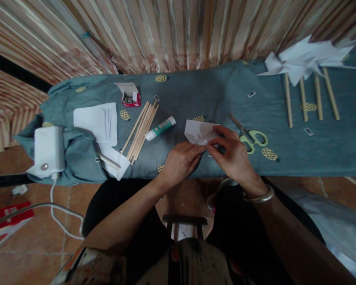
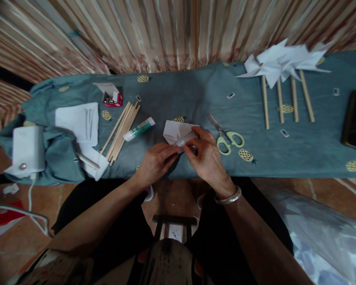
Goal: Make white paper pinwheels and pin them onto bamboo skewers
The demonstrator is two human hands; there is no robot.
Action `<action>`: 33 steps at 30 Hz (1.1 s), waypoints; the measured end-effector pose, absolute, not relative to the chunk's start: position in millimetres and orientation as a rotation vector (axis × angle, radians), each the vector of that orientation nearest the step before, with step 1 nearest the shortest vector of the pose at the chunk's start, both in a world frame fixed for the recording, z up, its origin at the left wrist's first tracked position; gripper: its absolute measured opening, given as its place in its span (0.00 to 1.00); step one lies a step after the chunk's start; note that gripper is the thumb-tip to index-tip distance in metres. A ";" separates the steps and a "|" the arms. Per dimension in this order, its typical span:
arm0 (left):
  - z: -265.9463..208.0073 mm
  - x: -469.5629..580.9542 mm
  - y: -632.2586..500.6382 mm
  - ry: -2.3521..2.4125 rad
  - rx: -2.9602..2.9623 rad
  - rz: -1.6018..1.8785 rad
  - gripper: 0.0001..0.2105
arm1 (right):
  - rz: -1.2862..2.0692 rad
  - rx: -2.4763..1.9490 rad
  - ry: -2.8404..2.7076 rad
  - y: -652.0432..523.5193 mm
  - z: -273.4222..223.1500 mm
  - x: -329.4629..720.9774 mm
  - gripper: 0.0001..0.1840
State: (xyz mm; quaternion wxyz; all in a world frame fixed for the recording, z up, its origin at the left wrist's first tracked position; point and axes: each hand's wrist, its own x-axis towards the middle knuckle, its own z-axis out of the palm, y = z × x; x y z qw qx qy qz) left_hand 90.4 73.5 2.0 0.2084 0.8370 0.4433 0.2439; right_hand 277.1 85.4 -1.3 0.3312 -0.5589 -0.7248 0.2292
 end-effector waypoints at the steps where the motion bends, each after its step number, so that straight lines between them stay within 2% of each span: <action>1: 1.9 90.4 73.5 1.212 2.342 0.677 0.12 | 0.590 -1.460 -1.902 85.3 -1.5 276.7 0.06; 33: -0.3 92.8 72.8 1.272 2.293 0.661 0.09 | 0.559 -1.470 -1.940 82.2 -1.4 272.2 0.06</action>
